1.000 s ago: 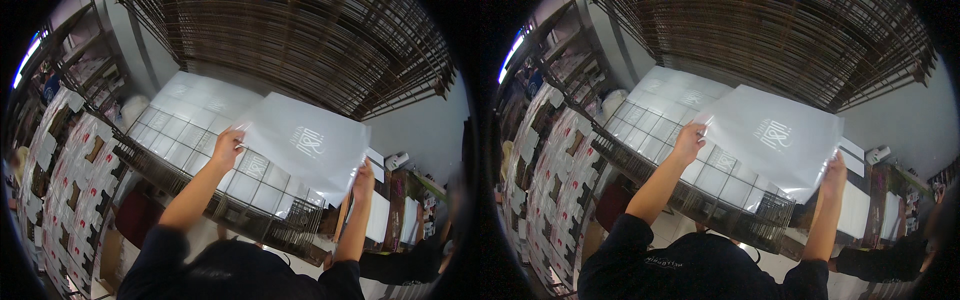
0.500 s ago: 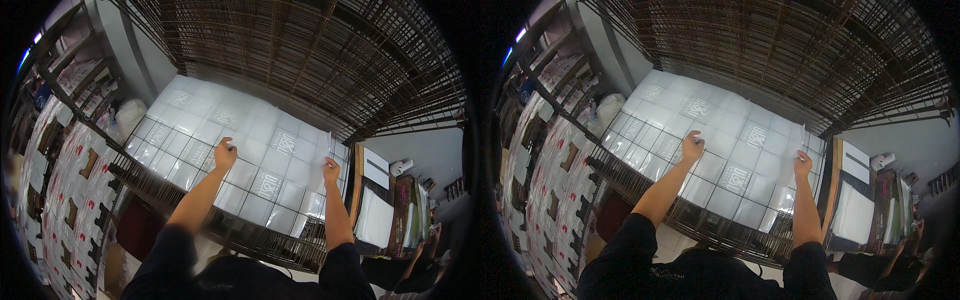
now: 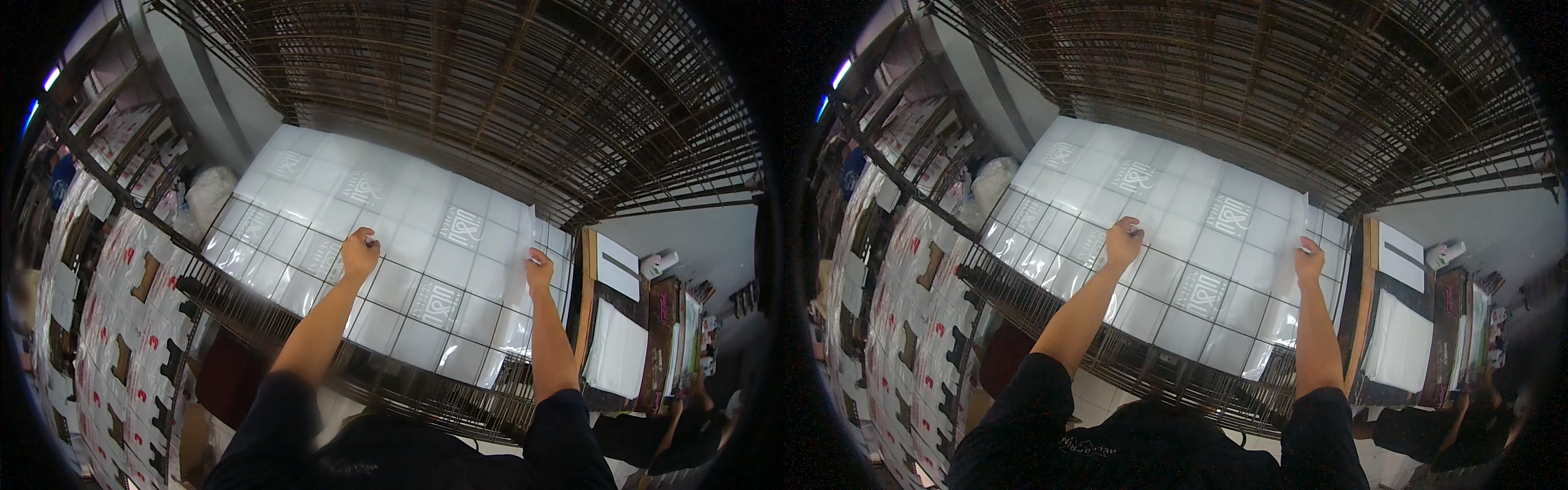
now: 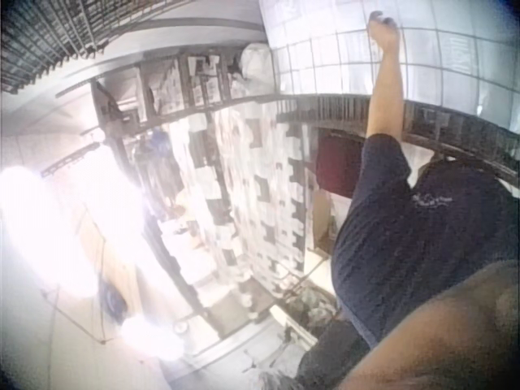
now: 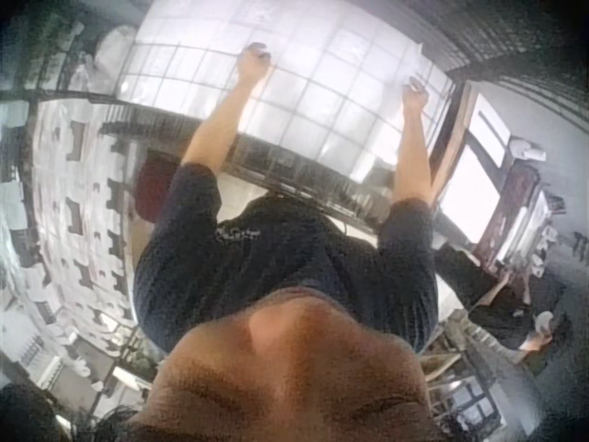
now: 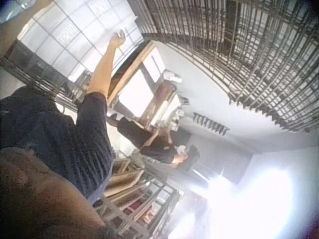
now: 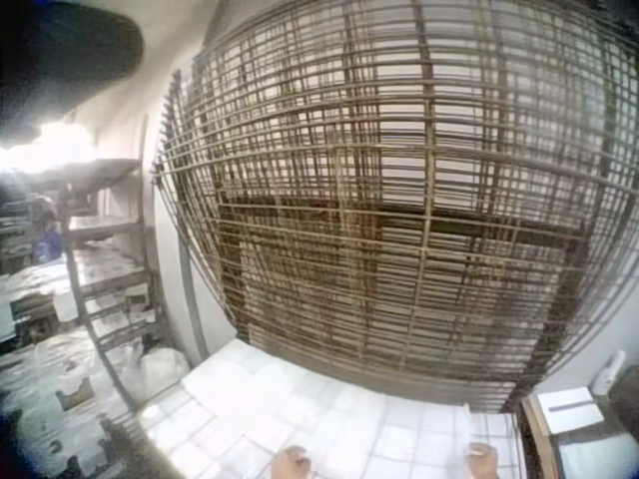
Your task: The person repeatedly picks up white plastic sheets from a table and places them onto a metal wire rack. They handle the sheets one at a time, smoothing them out as they stack them. The task continues in a repetitive loop throughout the clip.
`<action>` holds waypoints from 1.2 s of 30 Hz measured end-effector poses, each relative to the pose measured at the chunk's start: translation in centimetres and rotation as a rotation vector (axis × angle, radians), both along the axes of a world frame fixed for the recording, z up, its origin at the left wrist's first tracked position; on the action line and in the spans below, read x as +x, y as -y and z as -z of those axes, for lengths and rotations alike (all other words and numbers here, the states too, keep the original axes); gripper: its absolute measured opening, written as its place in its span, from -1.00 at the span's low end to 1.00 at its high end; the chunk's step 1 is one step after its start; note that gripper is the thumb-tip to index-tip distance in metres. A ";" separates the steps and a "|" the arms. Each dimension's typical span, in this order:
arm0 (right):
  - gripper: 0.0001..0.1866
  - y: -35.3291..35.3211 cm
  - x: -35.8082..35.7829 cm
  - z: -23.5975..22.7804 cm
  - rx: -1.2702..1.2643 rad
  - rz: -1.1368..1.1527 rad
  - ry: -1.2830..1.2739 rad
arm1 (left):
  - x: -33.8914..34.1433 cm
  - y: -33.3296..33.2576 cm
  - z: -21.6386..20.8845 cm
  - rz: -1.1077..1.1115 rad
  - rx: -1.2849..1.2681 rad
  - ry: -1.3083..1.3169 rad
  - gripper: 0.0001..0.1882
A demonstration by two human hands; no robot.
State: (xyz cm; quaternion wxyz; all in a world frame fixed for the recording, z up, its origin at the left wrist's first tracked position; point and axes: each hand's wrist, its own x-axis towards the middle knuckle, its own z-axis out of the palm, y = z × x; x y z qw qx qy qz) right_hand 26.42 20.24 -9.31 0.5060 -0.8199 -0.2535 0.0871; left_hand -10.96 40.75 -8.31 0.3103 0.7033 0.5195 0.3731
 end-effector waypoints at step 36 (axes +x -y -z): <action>-0.83 50.8 0.0 16.1 0.508 0.983 -0.215 | -10.9 25.7 -10.0 0.523 0.082 -0.098 -0.72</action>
